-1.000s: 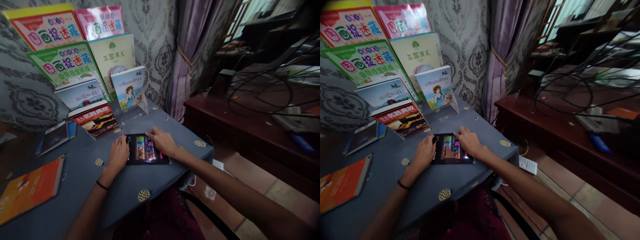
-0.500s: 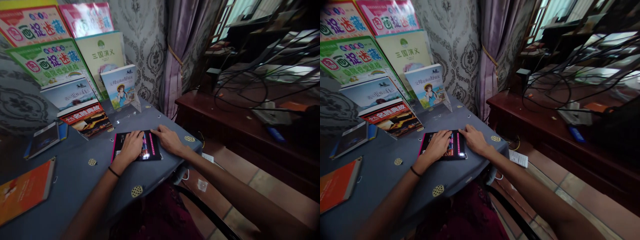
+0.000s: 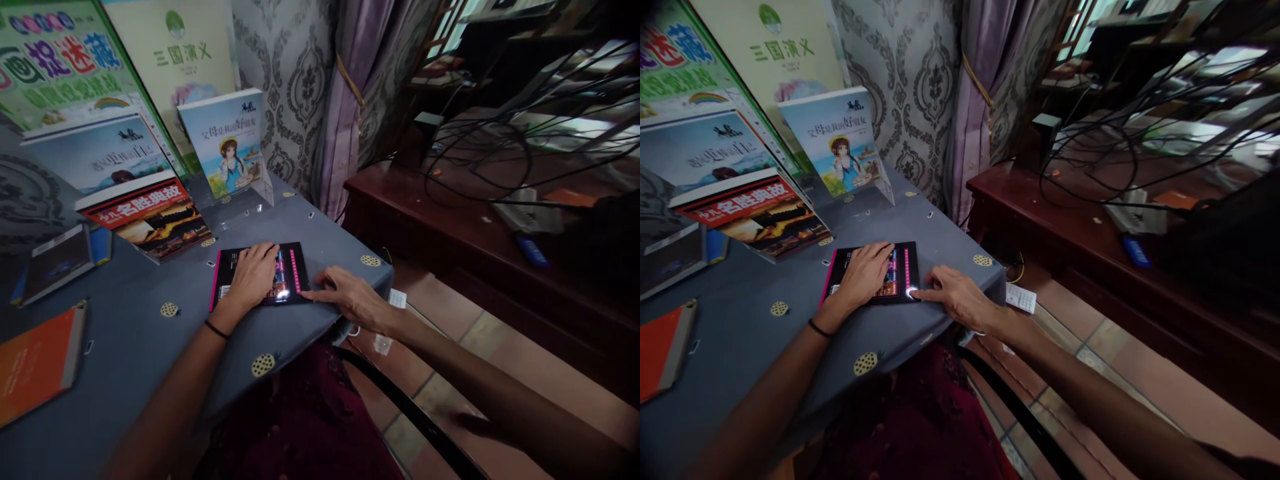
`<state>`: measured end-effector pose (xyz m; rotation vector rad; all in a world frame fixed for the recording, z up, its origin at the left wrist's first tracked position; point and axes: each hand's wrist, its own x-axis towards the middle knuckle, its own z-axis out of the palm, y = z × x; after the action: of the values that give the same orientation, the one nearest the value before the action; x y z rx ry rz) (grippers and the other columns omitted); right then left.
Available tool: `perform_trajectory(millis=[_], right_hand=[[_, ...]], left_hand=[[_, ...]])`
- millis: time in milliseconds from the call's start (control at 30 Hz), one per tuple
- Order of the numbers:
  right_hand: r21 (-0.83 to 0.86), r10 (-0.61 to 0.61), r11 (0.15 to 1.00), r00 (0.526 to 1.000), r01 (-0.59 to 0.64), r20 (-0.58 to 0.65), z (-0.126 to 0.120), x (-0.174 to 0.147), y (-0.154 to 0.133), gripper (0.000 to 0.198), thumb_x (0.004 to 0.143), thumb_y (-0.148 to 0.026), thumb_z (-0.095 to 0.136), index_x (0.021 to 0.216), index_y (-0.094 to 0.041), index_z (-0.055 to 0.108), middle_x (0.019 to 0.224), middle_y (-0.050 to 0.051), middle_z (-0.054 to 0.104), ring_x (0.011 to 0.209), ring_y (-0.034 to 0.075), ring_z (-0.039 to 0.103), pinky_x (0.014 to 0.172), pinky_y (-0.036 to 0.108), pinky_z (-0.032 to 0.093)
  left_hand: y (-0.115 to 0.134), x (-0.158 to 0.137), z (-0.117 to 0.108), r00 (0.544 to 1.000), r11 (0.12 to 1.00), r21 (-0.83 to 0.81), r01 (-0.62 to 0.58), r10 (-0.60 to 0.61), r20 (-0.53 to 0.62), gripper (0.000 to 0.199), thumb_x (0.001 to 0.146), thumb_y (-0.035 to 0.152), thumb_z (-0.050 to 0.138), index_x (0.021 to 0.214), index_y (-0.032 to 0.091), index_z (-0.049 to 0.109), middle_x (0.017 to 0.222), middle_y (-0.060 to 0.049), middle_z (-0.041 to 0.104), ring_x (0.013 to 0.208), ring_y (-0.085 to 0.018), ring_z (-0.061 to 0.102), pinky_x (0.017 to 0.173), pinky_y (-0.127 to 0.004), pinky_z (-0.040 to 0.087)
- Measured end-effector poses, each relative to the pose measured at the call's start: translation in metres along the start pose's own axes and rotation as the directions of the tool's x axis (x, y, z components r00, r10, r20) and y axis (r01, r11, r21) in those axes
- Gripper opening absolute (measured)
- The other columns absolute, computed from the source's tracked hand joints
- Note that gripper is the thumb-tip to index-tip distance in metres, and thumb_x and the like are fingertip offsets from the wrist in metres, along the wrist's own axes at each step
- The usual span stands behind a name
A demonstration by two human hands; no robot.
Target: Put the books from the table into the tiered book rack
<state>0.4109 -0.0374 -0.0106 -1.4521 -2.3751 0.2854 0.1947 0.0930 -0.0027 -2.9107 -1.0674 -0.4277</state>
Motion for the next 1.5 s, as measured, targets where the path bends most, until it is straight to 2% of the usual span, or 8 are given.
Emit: perform_trajectory(millis=[200,433,567,667,1067,1167,1300,1500], right_hand=[[-0.157,-0.013,0.987,1.000,0.010,-0.017,-0.003,0.018,0.025,0.063,0.087,0.000,0.041,0.134,-0.038,0.061,0.111,0.007,0.055,0.097,0.021,0.051,0.081,0.033,0.046],[-0.231,0.160,0.959,0.986,-0.167,-0.052,-0.013,0.070,0.058,0.058,0.089,-0.002,0.042,0.133,-0.032,0.063,0.106,0.010,0.057,0.094,0.023,0.053,0.072,0.031,0.040],[-0.226,0.182,0.954,0.980,-0.197,-0.084,-0.010,0.078,0.063,0.056,0.088,-0.001,0.040,0.128,-0.029,0.067,0.105,0.011,0.059,0.094,0.024,0.054,0.070,0.031,0.039],[-0.230,0.145,0.958,0.982,-0.170,-0.124,-0.005,0.077,0.067,0.052,0.090,-0.005,0.040,0.129,-0.027,0.066,0.104,0.011,0.060,0.093,0.024,0.053,0.070,0.032,0.039],[-0.208,0.178,0.957,0.976,-0.201,-0.125,-0.005,0.076,0.064,0.047,0.094,-0.010,0.039,0.128,-0.026,0.067,0.108,0.012,0.059,0.095,0.025,0.052,0.071,0.032,0.039],[-0.211,0.200,0.952,0.972,-0.222,-0.120,-0.006,0.077,0.062,0.048,0.095,-0.011,0.040,0.131,-0.029,0.065,0.109,0.012,0.058,0.098,0.026,0.052,0.070,0.032,0.040],[-0.146,0.234,0.957,0.965,-0.250,-0.120,-0.007,0.076,0.061,0.050,0.092,-0.008,0.042,0.130,-0.030,0.066,0.107,0.011,0.057,0.100,0.025,0.054,0.077,0.034,0.044],[0.369,0.140,0.927,0.976,-0.069,-0.170,-0.003,0.082,0.061,0.068,0.082,-0.017,0.060,0.147,-0.026,0.045,0.109,0.007,0.057,0.087,0.018,0.057,0.083,0.036,0.050]], left_hand=[[-0.001,-0.001,0.004,1.000,1.000,0.012,-0.009,0.009,-0.025,0.041,0.098,0.018,0.039,0.135,0.014,0.057,0.138,-0.013,0.061,0.121,-0.027,0.056,0.101,-0.043,0.043],[-0.002,-0.002,0.004,0.995,0.999,-0.015,-0.031,0.030,-0.096,0.035,0.098,0.018,0.041,0.128,0.014,0.060,0.134,-0.015,0.060,0.119,-0.028,0.057,0.099,-0.044,0.045],[0.000,-0.015,-0.009,0.990,0.986,-0.122,-0.114,0.102,-0.099,0.032,0.097,0.038,0.053,0.117,0.016,0.063,0.122,-0.014,0.061,0.111,-0.027,0.059,0.094,-0.043,0.049],[0.001,-0.031,-0.018,0.968,0.954,-0.164,-0.250,0.248,-0.033,0.049,0.088,0.053,0.063,0.122,0.018,0.059,0.123,-0.012,0.060,0.114,-0.028,0.057,0.096,-0.045,0.048],[0.009,-0.045,-0.019,0.890,0.868,0.201,-0.455,0.449,0.075,0.039,0.104,0.032,0.034,0.129,0.008,0.053,0.120,-0.018,0.067,0.116,-0.028,0.063,0.096,-0.041,0.051],[0.007,-0.040,-0.023,0.919,0.907,0.150,-0.394,0.386,0.078,0.032,0.104,0.019,0.030,0.120,0.010,0.056,0.108,-0.016,0.070,0.103,-0.026,0.068,0.085,-0.037,0.055],[-0.002,-0.020,-0.034,0.984,0.987,-0.043,-0.152,0.155,0.086,0.029,0.103,0.018,0.028,0.104,0.016,0.057,0.085,-0.008,0.070,0.078,-0.021,0.069,0.066,-0.029,0.049],[-0.014,-0.001,-0.051,0.997,0.923,-0.380,0.058,-0.070,-0.017,0.032,0.103,0.034,0.027,0.086,0.022,0.052,0.070,0.000,0.058,0.066,-0.017,0.058,0.062,-0.027,0.037]])
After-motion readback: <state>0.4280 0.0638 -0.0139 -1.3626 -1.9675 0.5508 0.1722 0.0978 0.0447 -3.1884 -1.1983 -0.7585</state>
